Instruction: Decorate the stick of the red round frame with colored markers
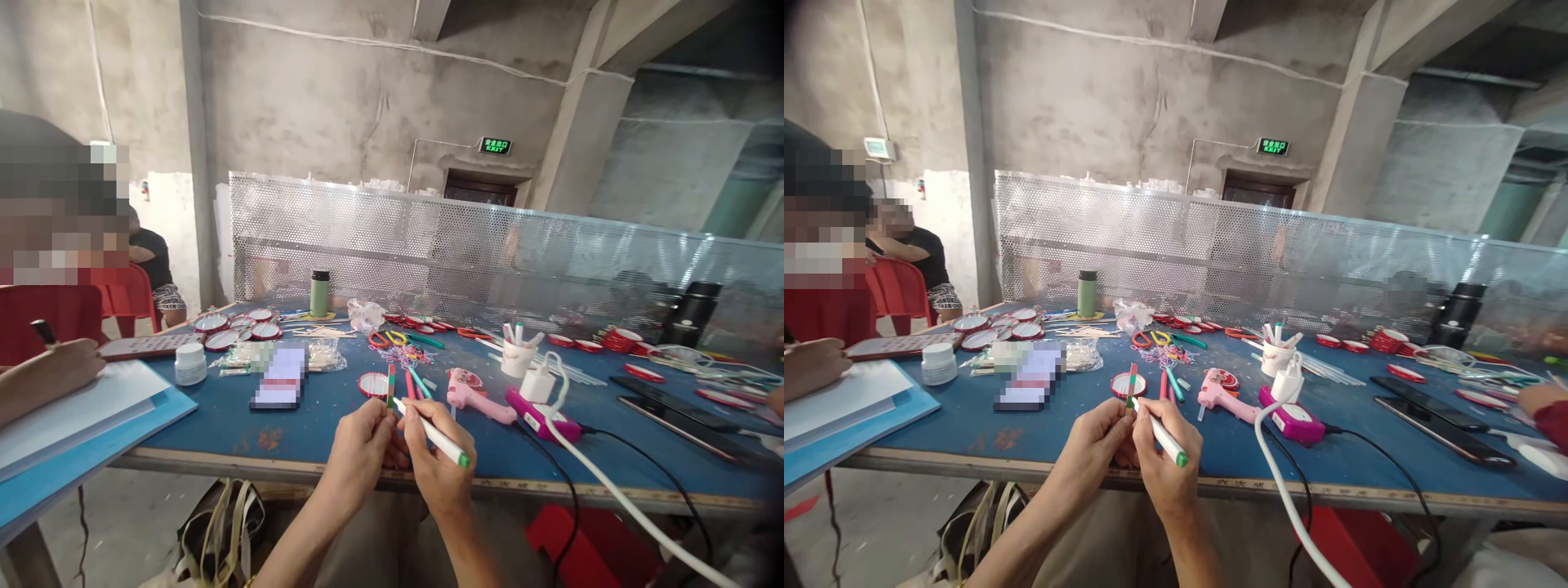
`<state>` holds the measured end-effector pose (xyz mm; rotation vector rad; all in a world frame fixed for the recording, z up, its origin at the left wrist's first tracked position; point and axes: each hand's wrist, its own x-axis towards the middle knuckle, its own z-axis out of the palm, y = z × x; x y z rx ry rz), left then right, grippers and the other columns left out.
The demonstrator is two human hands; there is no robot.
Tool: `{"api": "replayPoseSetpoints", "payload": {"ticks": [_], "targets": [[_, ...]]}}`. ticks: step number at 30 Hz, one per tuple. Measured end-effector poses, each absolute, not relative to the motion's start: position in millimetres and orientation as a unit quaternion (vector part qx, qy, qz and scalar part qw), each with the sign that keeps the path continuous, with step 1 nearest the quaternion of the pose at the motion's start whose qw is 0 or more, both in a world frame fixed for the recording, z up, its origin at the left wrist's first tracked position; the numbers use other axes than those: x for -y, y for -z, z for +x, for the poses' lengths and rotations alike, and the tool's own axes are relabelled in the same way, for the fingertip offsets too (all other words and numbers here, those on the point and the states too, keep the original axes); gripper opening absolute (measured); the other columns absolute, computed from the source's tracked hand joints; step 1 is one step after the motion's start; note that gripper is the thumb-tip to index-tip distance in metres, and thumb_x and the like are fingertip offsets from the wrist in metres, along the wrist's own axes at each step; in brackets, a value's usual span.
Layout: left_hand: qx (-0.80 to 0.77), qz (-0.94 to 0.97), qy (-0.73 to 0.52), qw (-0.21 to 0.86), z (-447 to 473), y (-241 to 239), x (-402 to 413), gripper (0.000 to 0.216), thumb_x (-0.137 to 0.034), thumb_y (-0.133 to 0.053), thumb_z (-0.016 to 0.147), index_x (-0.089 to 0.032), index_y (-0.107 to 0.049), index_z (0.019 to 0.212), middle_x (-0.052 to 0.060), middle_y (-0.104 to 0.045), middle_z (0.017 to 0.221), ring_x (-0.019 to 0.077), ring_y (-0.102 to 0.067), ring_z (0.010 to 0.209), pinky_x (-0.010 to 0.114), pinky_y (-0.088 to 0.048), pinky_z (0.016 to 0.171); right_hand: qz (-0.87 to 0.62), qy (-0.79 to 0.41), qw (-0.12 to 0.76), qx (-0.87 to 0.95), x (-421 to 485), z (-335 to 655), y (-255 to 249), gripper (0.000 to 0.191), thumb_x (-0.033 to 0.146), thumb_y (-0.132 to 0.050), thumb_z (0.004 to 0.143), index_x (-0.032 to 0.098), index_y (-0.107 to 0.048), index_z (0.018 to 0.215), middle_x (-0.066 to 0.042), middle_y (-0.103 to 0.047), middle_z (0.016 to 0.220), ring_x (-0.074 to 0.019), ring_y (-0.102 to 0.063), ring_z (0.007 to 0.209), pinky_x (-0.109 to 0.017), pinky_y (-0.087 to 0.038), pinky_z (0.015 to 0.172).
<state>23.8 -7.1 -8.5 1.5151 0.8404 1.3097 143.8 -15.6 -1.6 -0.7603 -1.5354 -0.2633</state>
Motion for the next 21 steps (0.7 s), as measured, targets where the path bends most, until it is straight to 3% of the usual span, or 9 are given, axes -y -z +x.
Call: {"api": "replayPoseSetpoints", "payload": {"ticks": [21], "targets": [[-0.341,0.617,-0.533,0.467,24.4,10.0,6.2,0.028,-0.045,-0.053,0.086,-0.021,-0.049,0.071,0.0,-0.062,0.058,0.0157,-0.063,0.051,0.023,-0.047,0.049,-0.331,0.112,0.646,0.678,13.3,144.0,0.6,0.015,0.019,-0.055,0.094,0.019,-0.068,0.086,-0.001,-0.072,0.069,-0.0137,-0.069,0.059,-0.021,-0.055,0.059]]}}
